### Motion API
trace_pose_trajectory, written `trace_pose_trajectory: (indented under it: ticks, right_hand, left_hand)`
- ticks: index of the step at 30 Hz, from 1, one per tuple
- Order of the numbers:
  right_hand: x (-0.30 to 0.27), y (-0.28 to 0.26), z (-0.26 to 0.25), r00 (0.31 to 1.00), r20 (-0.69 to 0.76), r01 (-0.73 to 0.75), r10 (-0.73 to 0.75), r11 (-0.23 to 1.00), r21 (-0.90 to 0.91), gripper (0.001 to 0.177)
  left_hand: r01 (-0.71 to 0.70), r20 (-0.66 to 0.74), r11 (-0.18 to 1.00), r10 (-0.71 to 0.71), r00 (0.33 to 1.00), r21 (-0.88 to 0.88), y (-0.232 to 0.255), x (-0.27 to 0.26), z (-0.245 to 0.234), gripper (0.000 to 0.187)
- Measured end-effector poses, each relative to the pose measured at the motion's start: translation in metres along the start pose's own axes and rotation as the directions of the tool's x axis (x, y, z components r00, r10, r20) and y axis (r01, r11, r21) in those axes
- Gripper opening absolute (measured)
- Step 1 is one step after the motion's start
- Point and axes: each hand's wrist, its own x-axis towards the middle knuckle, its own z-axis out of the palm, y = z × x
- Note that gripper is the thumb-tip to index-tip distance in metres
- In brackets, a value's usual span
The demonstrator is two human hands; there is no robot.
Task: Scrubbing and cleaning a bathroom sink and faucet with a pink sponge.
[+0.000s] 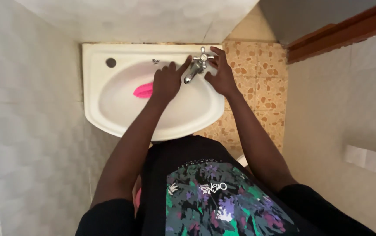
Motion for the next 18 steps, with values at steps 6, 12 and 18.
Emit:
trace_pose_trajectory:
  ticks: [6, 12, 18]
  right_hand:
    - [-0.024, -0.016, 0.053, 0.968, -0.251, -0.092, 0.000, 0.930, -0.356, 0.100]
    - [-0.062, -0.009, 0.066, 0.993, -0.029, 0.057, -0.113, 0.691, -0.720, 0.082]
    - [-0.066, -0.052, 0.018, 0.997, 0.069, 0.069, -0.021, 0.554, -0.829, 0.080]
  left_hand:
    - [0.123, 0.038, 0.992, -0.123, 0.992, 0.011, 0.021, -0.020, -0.018, 0.090]
    - [0.181, -0.055, 0.967, -0.193, 0.980, -0.178, 0.030, -0.043, 0.001, 0.076]
    - [0.193, -0.012, 0.956, -0.200, 0.980, -0.220, 0.050, -0.025, -0.018, 0.074]
